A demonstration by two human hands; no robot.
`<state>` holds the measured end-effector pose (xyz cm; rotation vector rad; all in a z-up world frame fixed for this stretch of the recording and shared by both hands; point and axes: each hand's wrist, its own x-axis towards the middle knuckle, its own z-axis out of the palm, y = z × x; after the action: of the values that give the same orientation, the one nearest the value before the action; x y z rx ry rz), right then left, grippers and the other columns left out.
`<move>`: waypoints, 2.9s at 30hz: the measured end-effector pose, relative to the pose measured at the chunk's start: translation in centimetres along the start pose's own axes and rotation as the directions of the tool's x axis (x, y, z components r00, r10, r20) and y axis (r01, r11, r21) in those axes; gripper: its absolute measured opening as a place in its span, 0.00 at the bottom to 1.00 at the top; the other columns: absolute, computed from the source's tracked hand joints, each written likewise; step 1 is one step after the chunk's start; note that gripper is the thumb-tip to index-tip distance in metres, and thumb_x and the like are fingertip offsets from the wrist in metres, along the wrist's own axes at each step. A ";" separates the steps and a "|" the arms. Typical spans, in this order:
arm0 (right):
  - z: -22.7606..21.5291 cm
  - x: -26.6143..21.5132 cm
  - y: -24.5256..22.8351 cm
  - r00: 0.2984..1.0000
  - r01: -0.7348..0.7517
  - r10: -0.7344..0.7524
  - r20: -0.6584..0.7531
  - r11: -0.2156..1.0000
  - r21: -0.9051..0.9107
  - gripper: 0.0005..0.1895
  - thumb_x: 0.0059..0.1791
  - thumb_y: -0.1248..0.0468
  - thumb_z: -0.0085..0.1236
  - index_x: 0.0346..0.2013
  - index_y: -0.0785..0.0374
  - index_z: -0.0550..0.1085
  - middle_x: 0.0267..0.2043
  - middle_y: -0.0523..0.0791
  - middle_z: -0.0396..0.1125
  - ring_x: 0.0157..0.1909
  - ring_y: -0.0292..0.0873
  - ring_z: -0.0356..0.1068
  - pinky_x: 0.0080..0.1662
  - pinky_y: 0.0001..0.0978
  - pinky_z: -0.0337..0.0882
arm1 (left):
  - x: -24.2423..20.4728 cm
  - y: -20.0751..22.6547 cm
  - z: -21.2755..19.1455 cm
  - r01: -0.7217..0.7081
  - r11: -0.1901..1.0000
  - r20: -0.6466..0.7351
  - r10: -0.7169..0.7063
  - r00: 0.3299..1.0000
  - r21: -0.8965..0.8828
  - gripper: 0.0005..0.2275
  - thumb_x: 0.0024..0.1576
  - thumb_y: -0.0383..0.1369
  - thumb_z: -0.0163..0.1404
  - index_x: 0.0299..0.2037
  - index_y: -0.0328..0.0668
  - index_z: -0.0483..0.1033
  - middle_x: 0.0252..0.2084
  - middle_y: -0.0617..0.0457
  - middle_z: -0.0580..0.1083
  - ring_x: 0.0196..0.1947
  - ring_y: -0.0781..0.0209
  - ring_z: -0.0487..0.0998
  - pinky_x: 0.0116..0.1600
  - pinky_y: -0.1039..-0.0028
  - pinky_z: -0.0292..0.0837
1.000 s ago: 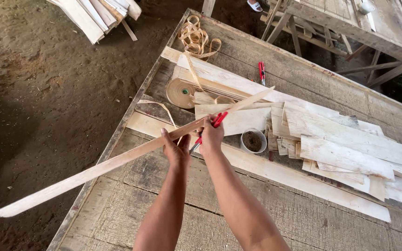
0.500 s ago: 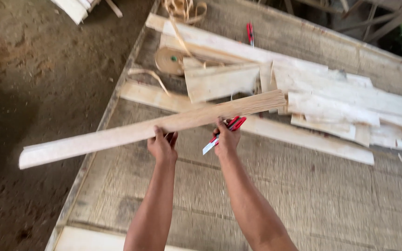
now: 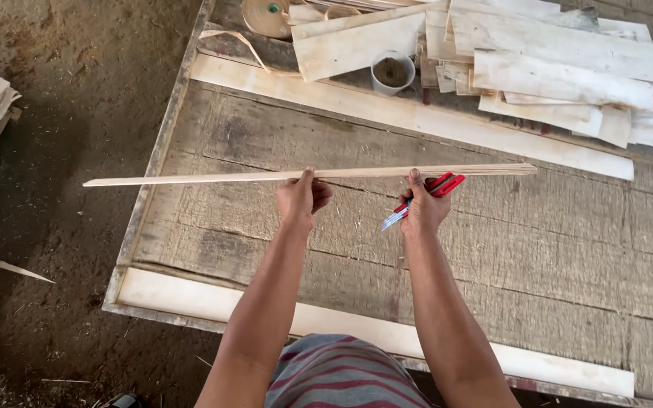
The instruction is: The person whittles a strip of wood using a utility knife to taper one end and shave the edges.
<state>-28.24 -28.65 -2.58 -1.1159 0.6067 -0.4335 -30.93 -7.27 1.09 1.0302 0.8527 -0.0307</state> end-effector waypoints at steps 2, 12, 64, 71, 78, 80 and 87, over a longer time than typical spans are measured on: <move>-0.9 -1.2 -1.7 1.000 0.010 -0.010 -0.006 1.000 -0.017 0.22 0.43 0.68 0.77 0.34 0.56 0.65 0.23 0.48 0.71 0.15 0.38 0.66 0.22 0.32 0.70 | 1.9 -2.7 -0.5 0.001 0.998 -0.005 0.000 1.000 0.067 0.14 0.57 0.42 0.54 0.31 0.38 0.73 0.20 0.46 0.76 0.16 0.57 0.77 0.23 0.71 0.76; -7.1 -1.9 -3.5 0.998 0.031 -0.035 -0.059 0.998 -0.056 0.23 0.44 0.70 0.74 0.36 0.54 0.64 0.27 0.49 0.73 0.16 0.37 0.68 0.21 0.31 0.73 | -1.5 -5.9 0.4 0.011 0.974 0.086 -0.031 0.996 0.228 0.14 0.58 0.44 0.54 0.31 0.42 0.77 0.20 0.50 0.76 0.14 0.65 0.76 0.21 0.81 0.70; -20.5 -0.5 2.3 0.811 -0.073 0.546 0.210 0.451 -0.890 0.22 0.55 0.39 0.50 0.56 0.45 0.73 0.32 0.47 0.75 0.32 0.45 0.79 0.41 0.37 0.81 | 6.7 -13.7 -2.5 -0.594 -0.607 0.712 -0.065 0.699 0.528 0.29 0.59 0.29 0.50 0.71 0.61 0.58 0.72 0.60 0.62 0.75 0.51 0.56 0.76 0.33 0.39; -24.3 1.3 1.3 0.943 -0.269 0.322 0.087 0.888 -0.374 0.14 0.58 0.53 0.51 0.51 0.58 0.72 0.47 0.46 0.67 0.47 0.44 0.72 0.52 0.39 0.74 | 6.2 -10.0 -2.6 -0.519 -0.678 0.702 -0.007 0.712 0.520 0.26 0.57 0.25 0.50 0.67 0.59 0.64 0.62 0.56 0.69 0.69 0.56 0.66 0.75 0.29 0.32; -29.0 4.5 0.7 0.929 -0.262 0.311 -0.200 0.935 0.240 0.07 0.54 0.59 0.60 0.46 0.54 0.73 0.33 0.44 0.67 0.30 0.42 0.74 0.44 0.39 0.85 | -1.4 -10.5 5.7 -0.672 -0.452 0.675 -0.186 0.714 0.586 0.32 0.62 0.36 0.51 0.77 0.54 0.52 0.81 0.48 0.43 0.80 0.46 0.40 0.76 0.37 0.40; -29.4 3.9 -0.2 0.942 -0.250 0.305 -0.138 0.915 0.316 0.06 0.53 0.63 0.60 0.43 0.54 0.72 0.36 0.46 0.70 0.37 0.44 0.76 0.50 0.43 0.82 | -2.1 -12.6 7.9 -0.689 -0.438 0.670 -0.229 0.706 0.577 0.33 0.63 0.37 0.50 0.78 0.55 0.49 0.82 0.48 0.41 0.80 0.46 0.38 0.76 0.37 0.38; -30.9 0.9 0.1 0.893 -0.426 0.448 0.041 0.812 0.400 0.13 0.49 0.75 0.58 0.44 0.57 0.76 0.46 0.53 0.72 0.47 0.51 0.77 0.54 0.46 0.81 | 2.0 -21.2 9.7 -0.701 -0.432 0.669 -0.255 0.698 0.567 0.36 0.63 0.35 0.49 0.79 0.68 0.42 0.82 0.54 0.37 0.80 0.41 0.34 0.71 0.26 0.39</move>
<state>-47.57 -50.68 -12.39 -0.5447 0.7627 -0.1720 -32.09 -25.48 -13.60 2.8093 -0.5631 -0.8044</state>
